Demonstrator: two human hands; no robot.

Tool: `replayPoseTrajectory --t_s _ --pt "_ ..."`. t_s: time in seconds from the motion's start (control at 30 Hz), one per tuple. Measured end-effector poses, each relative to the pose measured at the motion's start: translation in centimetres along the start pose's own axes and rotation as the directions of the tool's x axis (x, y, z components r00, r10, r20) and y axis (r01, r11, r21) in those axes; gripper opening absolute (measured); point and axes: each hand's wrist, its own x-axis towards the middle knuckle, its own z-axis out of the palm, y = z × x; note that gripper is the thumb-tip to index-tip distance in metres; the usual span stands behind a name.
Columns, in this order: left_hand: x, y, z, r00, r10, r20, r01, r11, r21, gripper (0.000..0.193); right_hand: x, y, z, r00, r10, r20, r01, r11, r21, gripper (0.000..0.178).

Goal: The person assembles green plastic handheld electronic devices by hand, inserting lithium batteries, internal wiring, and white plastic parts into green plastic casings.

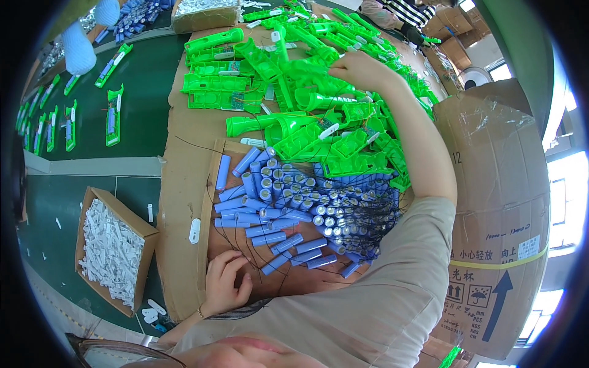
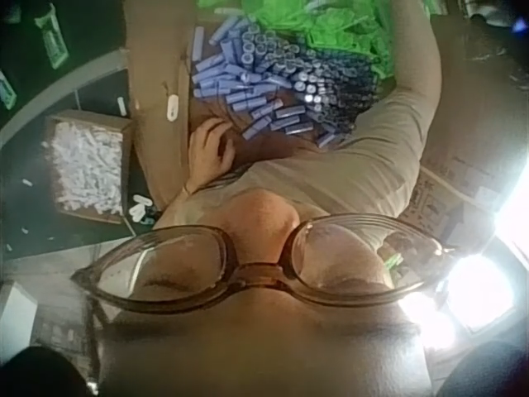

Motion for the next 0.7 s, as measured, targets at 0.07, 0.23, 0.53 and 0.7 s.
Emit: replayPoseTrajectory --t_s 0.07,0.23,0.53,0.7 --pt "0.2 -0.1 0.1 1.0 0.003 -0.001 -0.003 1.0 0.006 0.035 0.2 1.0 -2.1 0.983 -0.036 0.181 0.039 0.999 -0.012 0.034" --pt "0.2 -0.1 0.0 1.0 -0.004 0.001 0.004 1.0 -0.009 0.036 1.0 -1.3 -8.8 0.991 0.123 0.059 -0.12 0.991 -0.051 0.033" --pt "0.3 0.1 0.1 0.999 0.027 0.034 -0.026 0.999 -0.026 0.036 21.6 2.8 2.0 0.768 -0.435 -0.47 -0.074 0.669 -0.74 0.038" --pt "-0.3 -0.2 0.0 1.0 0.012 0.015 -0.011 0.999 -0.041 0.035 23.1 -8.2 6.6 0.876 -0.144 -0.46 0.104 0.988 -0.11 0.035"
